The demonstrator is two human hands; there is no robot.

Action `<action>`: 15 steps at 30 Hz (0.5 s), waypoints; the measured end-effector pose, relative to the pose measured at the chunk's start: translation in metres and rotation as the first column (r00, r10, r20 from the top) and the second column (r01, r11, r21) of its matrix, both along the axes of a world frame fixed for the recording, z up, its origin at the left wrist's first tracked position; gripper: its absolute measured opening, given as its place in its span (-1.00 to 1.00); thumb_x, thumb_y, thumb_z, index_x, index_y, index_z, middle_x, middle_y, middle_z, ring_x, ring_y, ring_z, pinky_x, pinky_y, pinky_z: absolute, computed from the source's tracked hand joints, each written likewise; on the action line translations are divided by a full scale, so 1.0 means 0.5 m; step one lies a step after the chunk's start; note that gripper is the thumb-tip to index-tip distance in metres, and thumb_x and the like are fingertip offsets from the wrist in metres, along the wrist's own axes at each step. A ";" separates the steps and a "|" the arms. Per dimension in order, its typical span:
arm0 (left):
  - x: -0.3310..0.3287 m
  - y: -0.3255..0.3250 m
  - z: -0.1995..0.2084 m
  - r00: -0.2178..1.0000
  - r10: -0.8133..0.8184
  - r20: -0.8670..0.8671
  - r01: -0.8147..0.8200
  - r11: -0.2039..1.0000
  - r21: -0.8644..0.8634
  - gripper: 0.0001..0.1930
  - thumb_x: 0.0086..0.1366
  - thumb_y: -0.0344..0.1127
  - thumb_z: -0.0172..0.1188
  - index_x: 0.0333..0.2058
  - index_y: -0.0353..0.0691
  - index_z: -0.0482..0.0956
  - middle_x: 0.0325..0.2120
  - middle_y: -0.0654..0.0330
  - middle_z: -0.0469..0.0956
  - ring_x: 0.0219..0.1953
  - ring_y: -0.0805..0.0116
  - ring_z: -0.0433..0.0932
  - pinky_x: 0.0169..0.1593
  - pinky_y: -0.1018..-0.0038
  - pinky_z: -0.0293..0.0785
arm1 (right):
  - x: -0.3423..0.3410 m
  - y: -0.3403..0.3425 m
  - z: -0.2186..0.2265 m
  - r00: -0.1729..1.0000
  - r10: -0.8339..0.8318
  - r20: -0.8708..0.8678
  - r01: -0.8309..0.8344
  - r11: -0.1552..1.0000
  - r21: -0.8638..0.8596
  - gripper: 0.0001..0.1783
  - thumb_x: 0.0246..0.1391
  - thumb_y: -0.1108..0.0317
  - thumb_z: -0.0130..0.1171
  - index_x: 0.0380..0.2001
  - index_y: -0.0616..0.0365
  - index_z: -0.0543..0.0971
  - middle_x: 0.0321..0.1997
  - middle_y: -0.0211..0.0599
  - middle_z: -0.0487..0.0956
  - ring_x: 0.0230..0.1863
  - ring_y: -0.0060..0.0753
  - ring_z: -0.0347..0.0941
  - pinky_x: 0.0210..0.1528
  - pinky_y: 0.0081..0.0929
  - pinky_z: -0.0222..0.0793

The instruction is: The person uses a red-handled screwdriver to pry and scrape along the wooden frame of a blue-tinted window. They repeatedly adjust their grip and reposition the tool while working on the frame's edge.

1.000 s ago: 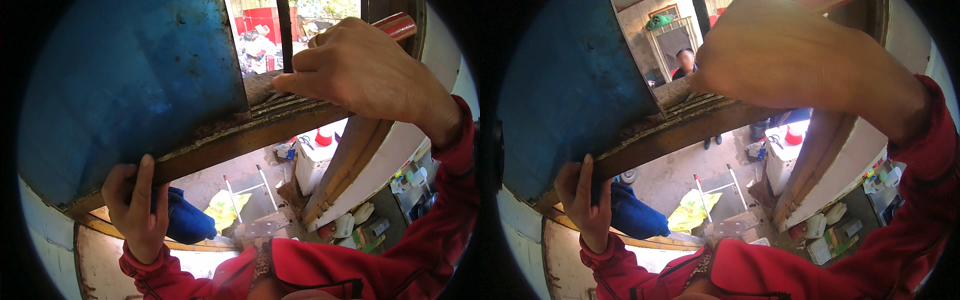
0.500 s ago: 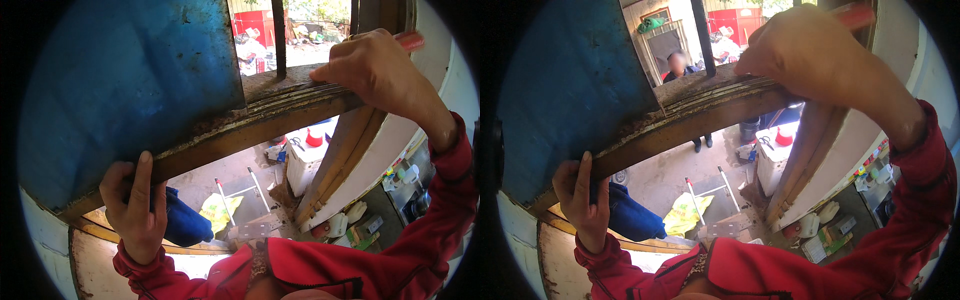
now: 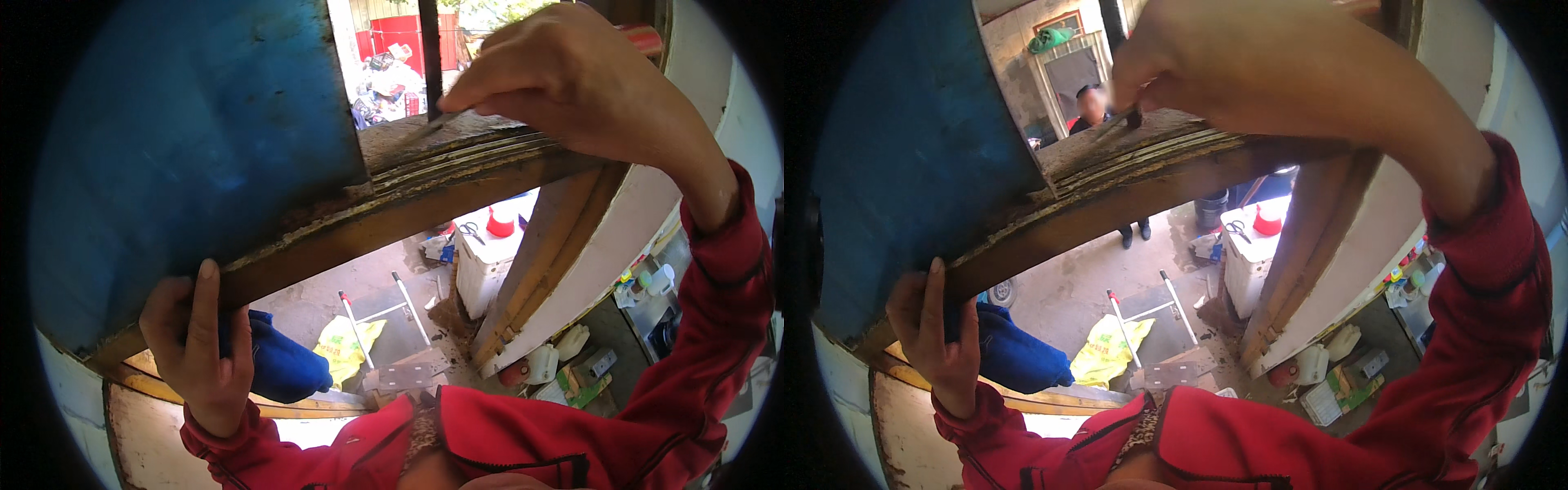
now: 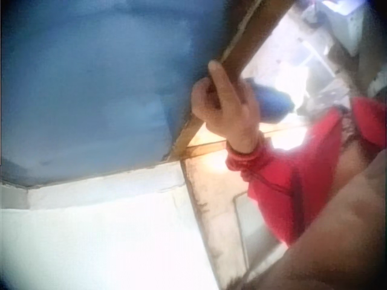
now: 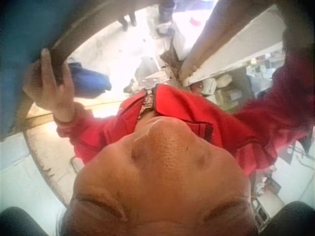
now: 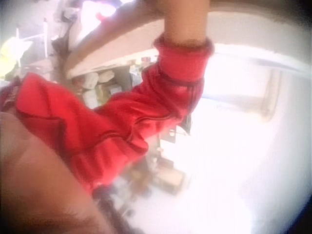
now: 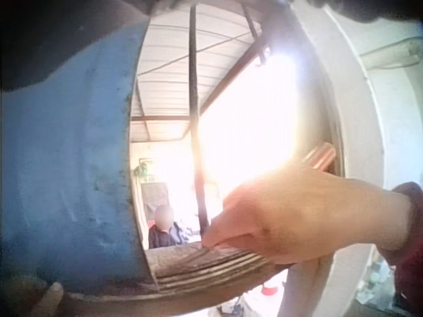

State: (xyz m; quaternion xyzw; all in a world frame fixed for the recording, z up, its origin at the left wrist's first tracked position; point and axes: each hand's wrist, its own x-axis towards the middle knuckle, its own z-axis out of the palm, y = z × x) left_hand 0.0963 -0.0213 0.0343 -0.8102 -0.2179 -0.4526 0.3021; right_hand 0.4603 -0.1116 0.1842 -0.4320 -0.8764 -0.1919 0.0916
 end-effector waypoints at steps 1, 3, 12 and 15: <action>-0.001 -0.003 0.002 1.000 0.020 -0.001 -0.020 1.000 0.001 -0.39 0.14 -0.51 0.46 0.21 -0.14 0.59 -0.04 0.05 0.43 -0.06 0.14 0.51 -0.08 0.36 0.52 | -0.006 0.000 0.034 0.999 0.005 0.034 0.001 0.986 -0.164 -0.71 0.23 0.35 0.20 -0.01 0.10 0.69 -0.18 -0.17 0.69 -0.26 -0.09 0.62 -0.24 -0.20 0.53; -0.009 -0.008 -0.003 0.998 0.060 0.003 -0.060 0.998 -0.004 -0.41 0.18 -0.41 0.47 0.21 -0.15 0.58 -0.03 0.04 0.46 0.01 0.06 0.52 0.02 0.24 0.51 | -0.072 -0.029 0.062 0.973 -0.133 0.190 0.176 0.958 -0.228 -0.64 0.23 0.26 0.26 0.06 0.09 0.68 -0.03 -0.09 0.70 -0.22 -0.11 0.59 -0.21 -0.23 0.49; -0.001 0.004 -0.008 0.998 0.058 0.023 -0.059 0.995 0.075 -0.44 0.15 -0.43 0.49 0.17 -0.17 0.61 0.00 0.03 0.42 0.01 0.09 0.52 0.02 0.33 0.57 | 0.062 -0.065 -0.034 0.931 -0.291 0.221 0.232 0.938 0.260 -0.77 0.00 0.50 0.32 -0.23 0.08 0.76 -0.36 -0.22 0.70 -0.33 -0.10 0.65 -0.26 -0.25 0.54; 0.003 0.008 -0.009 0.999 0.018 0.047 -0.019 0.999 0.039 -0.46 0.16 -0.41 0.48 0.15 -0.18 0.62 0.00 0.03 0.43 0.03 0.07 0.52 0.05 0.31 0.57 | 0.067 -0.097 -0.029 0.830 -0.472 0.298 0.374 0.867 0.330 -0.78 0.01 0.49 0.32 -0.23 0.06 0.77 -0.38 -0.22 0.69 -0.34 -0.09 0.64 -0.27 -0.24 0.54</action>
